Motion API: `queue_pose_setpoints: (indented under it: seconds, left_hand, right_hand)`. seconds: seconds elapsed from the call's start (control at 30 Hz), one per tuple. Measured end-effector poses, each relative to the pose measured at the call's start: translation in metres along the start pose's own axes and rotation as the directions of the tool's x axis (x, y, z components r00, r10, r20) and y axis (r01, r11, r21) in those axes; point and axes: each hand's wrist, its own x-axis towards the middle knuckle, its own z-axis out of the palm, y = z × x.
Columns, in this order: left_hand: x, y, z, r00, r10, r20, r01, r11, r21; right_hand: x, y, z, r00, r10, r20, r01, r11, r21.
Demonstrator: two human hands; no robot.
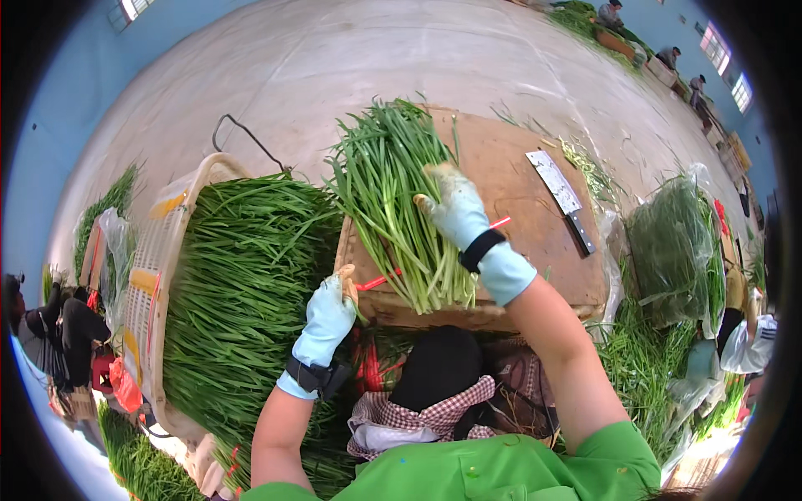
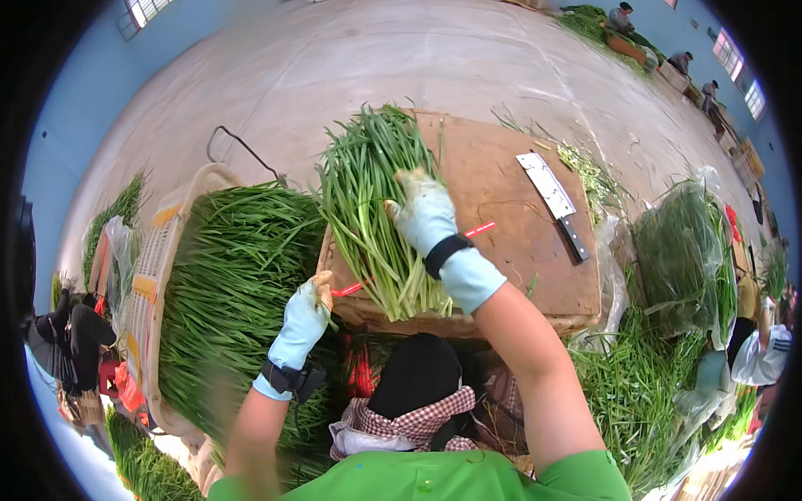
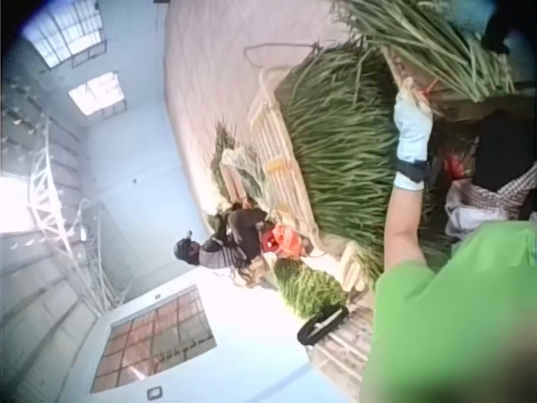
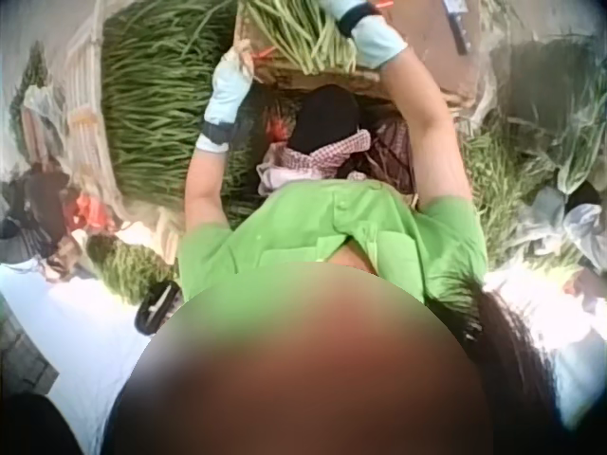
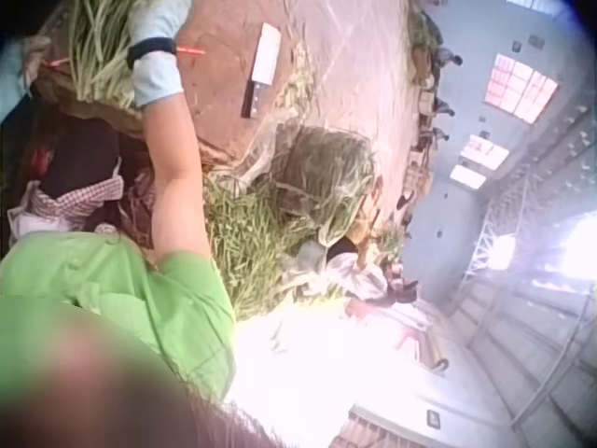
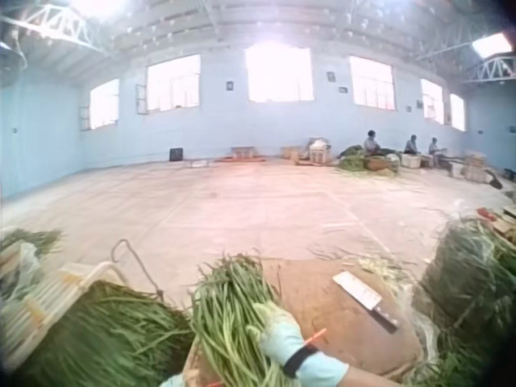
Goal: The person sorts and bundles green onions by hand, aligning the stems and placing the finished bundles into a white crate. The person also uses a red rubber band to secure a bundle.
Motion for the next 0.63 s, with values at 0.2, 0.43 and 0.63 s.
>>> queue_pose_setpoints:
  seconds: [0.2, 0.43, 0.63]
  left_hand:
    - [-0.001, 0.007, -0.006, 0.938, -0.123, 0.325, 0.21, 0.945, -0.25]
    - [0.019, -0.001, 0.013, 0.947, -0.217, 0.236, 0.278, 0.923, -0.268]
    - [0.064, 0.001, 0.011, 0.943, -0.275, 0.189, 0.327, 0.875, -0.356]
  right_hand:
    - [-0.03, -0.004, -0.003, 0.82, -0.519, 0.243, 0.523, 0.851, 0.053]
    - [-0.055, -0.001, 0.058, 0.566, -0.599, 0.566, 0.75, 0.66, -0.052]
    - [-0.049, 0.027, 0.043, 0.663, -0.597, 0.452, 0.66, 0.751, 0.024]
